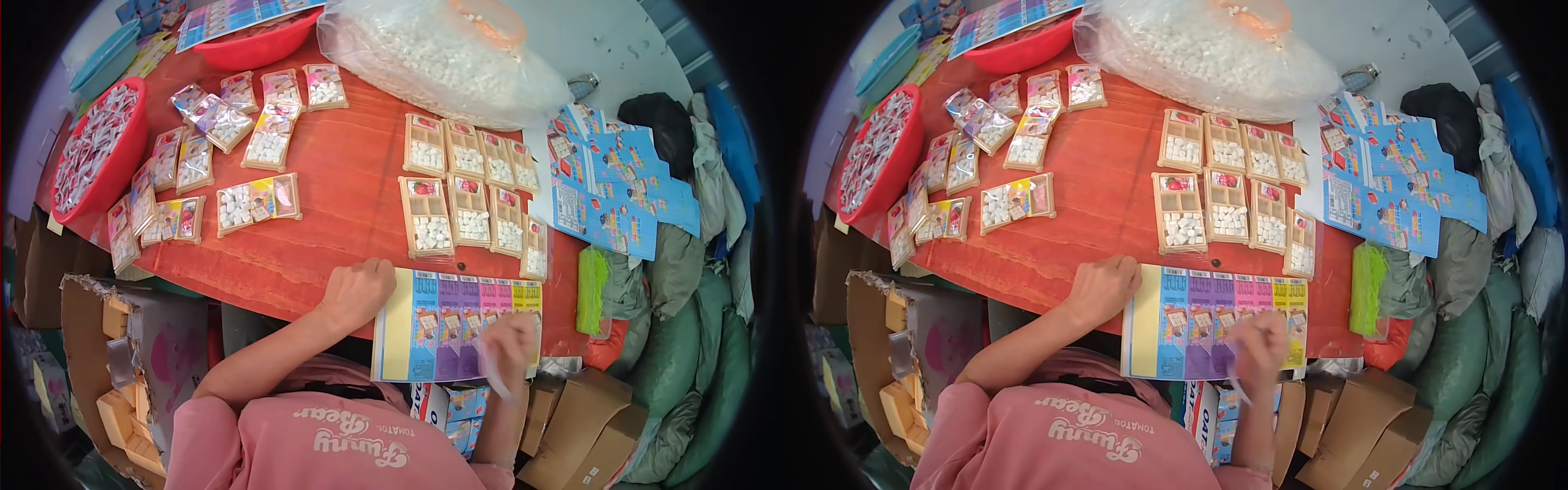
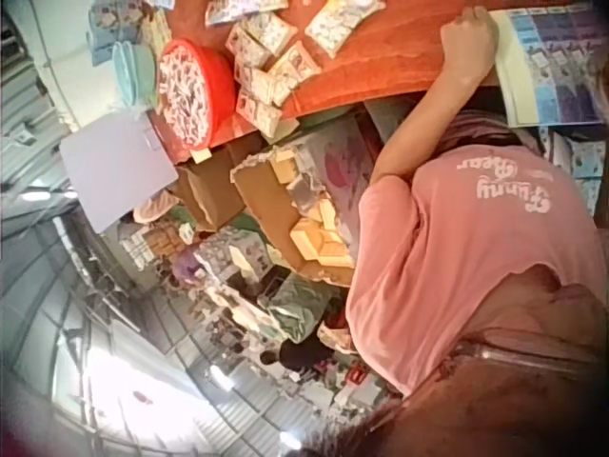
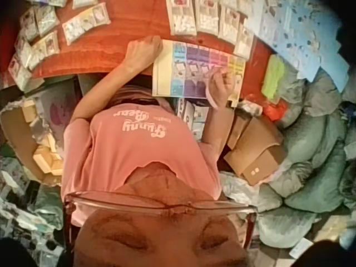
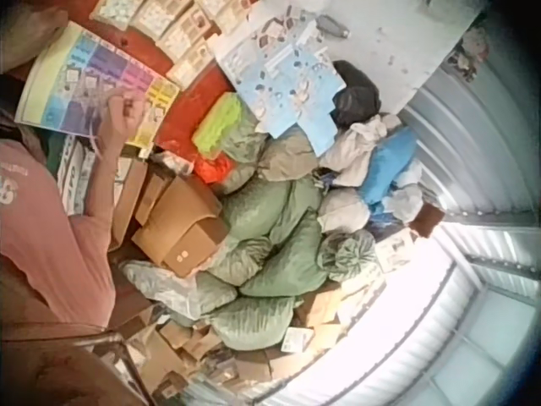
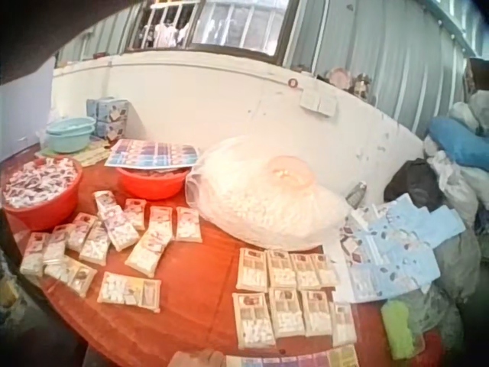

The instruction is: The person labels small packets by hand, wrapping stickers around them at a workstation.

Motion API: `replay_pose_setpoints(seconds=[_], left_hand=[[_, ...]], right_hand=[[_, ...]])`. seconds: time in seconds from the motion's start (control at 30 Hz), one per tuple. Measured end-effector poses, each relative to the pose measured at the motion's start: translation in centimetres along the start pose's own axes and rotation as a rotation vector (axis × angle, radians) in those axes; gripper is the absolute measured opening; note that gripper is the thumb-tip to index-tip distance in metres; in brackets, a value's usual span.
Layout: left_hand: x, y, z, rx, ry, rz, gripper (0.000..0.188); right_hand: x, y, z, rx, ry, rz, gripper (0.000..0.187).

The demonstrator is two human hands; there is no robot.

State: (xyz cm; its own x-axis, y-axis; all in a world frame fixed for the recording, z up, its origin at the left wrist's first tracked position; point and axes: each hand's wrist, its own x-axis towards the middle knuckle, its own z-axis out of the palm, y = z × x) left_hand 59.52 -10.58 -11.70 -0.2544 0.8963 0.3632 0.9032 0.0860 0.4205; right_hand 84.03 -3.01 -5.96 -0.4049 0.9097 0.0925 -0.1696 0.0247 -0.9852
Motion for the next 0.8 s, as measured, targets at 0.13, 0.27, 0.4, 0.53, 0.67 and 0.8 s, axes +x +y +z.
replay_pose_setpoints(seconds=[0.13, 0.27, 0.4, 0.53, 0.67, 0.8], left_hand=[[2.4, 1.6, -1.9, 0.011, 0.044, 0.088, 0.021], [6.9, 0.9, -0.1, -0.027, 0.213, 0.377, 0.04], [8.6, 0.9, 2.8, 0.024, -0.043, 0.382, 0.06], [9.1, 0.5, 3.6, 0.059, -0.024, 0.271, 0.059], [9.0, -0.4, 3.0, 0.129, -0.009, 0.307, 0.058], [7.1, -2.9, 0.5, 0.185, -0.043, 0.254, 0.06]], right_hand=[[0.9, 4.2, -0.9, 0.028, 0.023, 0.185, 0.018], [1.6, 4.8, -1.4, 0.064, 0.035, 0.178, 0.02], [1.5, 5.2, -1.6, 0.076, 0.07, 0.19, 0.02], [1.3, 5.0, -1.4, 0.095, 0.107, 0.148, 0.02], [2.0, 5.3, -1.1, 0.093, 0.091, 0.152, 0.017], [2.2, 5.0, -1.8, 0.13, 0.067, 0.198, 0.013]])
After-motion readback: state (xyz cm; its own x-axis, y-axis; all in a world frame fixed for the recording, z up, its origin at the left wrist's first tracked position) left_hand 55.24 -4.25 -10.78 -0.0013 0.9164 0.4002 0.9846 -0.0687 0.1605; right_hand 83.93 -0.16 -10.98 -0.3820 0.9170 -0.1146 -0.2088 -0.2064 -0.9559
